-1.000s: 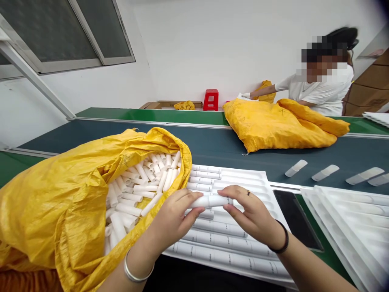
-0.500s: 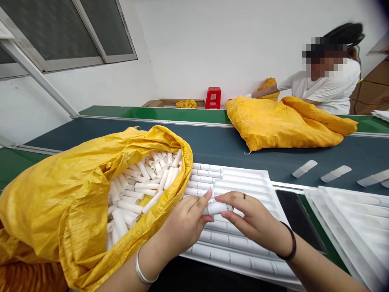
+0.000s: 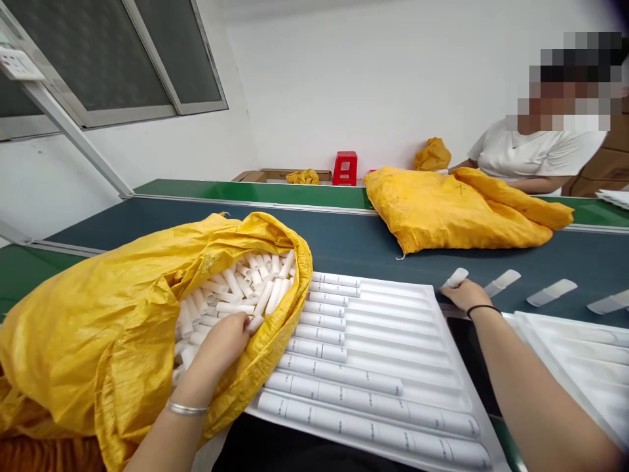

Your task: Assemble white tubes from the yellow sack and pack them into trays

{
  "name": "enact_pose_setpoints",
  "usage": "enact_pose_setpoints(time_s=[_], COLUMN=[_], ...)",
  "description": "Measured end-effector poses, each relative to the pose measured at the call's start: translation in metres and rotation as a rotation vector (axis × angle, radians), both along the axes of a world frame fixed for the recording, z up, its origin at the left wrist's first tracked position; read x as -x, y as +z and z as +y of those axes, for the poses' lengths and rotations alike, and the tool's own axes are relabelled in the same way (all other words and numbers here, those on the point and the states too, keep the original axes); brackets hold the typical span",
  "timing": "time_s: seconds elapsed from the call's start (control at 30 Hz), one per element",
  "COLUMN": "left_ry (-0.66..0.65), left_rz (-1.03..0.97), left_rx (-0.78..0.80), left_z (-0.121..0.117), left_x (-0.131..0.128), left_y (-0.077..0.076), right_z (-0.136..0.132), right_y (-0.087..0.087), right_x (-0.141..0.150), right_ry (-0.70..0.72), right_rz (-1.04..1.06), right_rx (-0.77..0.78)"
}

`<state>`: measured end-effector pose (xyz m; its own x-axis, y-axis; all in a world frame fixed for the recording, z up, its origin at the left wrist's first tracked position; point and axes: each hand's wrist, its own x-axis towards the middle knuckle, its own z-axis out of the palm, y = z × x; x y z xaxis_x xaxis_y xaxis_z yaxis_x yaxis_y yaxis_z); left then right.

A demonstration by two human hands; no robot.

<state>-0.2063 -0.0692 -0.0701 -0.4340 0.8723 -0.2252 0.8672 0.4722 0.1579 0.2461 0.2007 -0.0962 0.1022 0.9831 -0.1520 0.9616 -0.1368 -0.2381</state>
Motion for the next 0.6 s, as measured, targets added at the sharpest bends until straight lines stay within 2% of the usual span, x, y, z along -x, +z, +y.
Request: enact_pose_setpoints(time_s=[0.13,0.23,0.3,0.43,0.53,0.6], left_ry=[-0.001,-0.01,-0.009,-0.083,-0.169,-0.227], left_rz=[-0.054,-0.072,-0.066,-0.064,-0.093,-0.177], left_rx=[0.013,-0.01,-0.051,-0.233,-0.412,-0.583], left_z=[0.0,0.002,0.005,0.006,-0.001,-0.008], left_x=[0.002,0.001,0.001,-0.003,-0.012,-0.021], left_y=[-0.005,-0.003,0.0,0.018,0.034,0.04], right_z=[-0.012,-0.026,-0.033,-0.033,-0.027,-0.028], right_y=[0.017,0.022,0.017,-0.002,-0.006,0.0], right_x=[0.014,0.058,0.098,0.162,0.177,0.176], right_ry=[0.065,0.285,0.473,0.721,0.792,0.782], right_rz=[-0.077,-0.025,0.05,0.141,0.16,0.185], right_rx=[0.103,0.051,-0.002,-0.031,-0.018,-0.057])
